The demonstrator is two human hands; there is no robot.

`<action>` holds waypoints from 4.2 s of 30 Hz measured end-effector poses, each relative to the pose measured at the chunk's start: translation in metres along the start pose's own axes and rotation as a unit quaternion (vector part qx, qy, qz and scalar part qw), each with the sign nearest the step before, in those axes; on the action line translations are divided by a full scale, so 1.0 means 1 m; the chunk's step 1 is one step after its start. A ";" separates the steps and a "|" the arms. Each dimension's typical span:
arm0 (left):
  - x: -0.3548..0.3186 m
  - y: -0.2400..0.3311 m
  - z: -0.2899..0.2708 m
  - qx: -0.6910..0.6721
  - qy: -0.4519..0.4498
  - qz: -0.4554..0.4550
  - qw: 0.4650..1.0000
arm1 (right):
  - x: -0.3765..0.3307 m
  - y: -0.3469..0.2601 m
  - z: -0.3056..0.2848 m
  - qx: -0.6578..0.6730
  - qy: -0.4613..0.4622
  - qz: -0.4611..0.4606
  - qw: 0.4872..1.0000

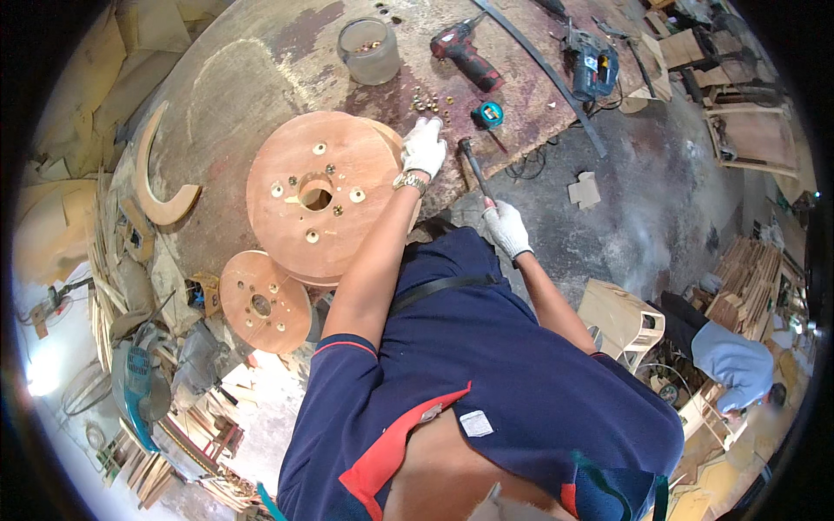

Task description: The person uses a hammer to tap small metal fasteners into pre-drilled holes on circular wooden discs. They repeatedly pick up fasteners from a nearby container and insert them into the holes, tapping each one flush with the surface. The person works on multiple discs, stacking them as they complete each one.

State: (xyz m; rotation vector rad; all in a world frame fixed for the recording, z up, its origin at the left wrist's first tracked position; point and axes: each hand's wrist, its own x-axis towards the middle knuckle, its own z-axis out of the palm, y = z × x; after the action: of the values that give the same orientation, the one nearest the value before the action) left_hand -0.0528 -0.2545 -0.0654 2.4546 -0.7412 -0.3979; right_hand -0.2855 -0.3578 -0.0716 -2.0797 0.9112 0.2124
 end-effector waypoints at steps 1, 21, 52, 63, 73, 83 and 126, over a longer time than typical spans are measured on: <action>0.000 0.003 -0.006 0.023 -0.049 -0.014 0.998 | -0.003 0.001 0.002 0.021 0.014 -0.025 0.999; 0.024 0.012 0.079 0.082 -0.016 0.026 0.996 | -0.021 0.042 -0.015 0.084 -0.057 0.066 0.993; -0.213 -0.134 -0.144 0.096 0.362 -0.028 0.927 | -0.014 -0.177 0.029 0.090 -0.117 -0.258 0.955; -0.215 -0.123 -0.129 0.232 0.295 -0.070 0.924 | -0.044 -0.185 0.029 0.077 -0.156 -0.203 0.964; -0.227 -0.106 -0.145 0.161 0.263 -0.077 0.948 | -0.055 -0.210 0.031 -0.036 -0.119 -0.333 0.935; -0.171 -0.175 -0.175 0.201 0.398 -0.238 0.863 | -0.063 -0.249 0.030 -0.106 -0.211 -0.324 0.916; -0.160 -0.199 -0.169 0.155 0.367 -0.336 0.854 | -0.104 -0.332 -0.005 -0.038 -0.081 -0.429 0.899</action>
State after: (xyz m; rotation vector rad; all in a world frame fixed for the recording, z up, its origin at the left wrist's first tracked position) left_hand -0.0267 0.0477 -0.0229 2.7890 0.4254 0.4628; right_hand -0.1379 -0.1777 0.1875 -2.2906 -0.1657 -0.0549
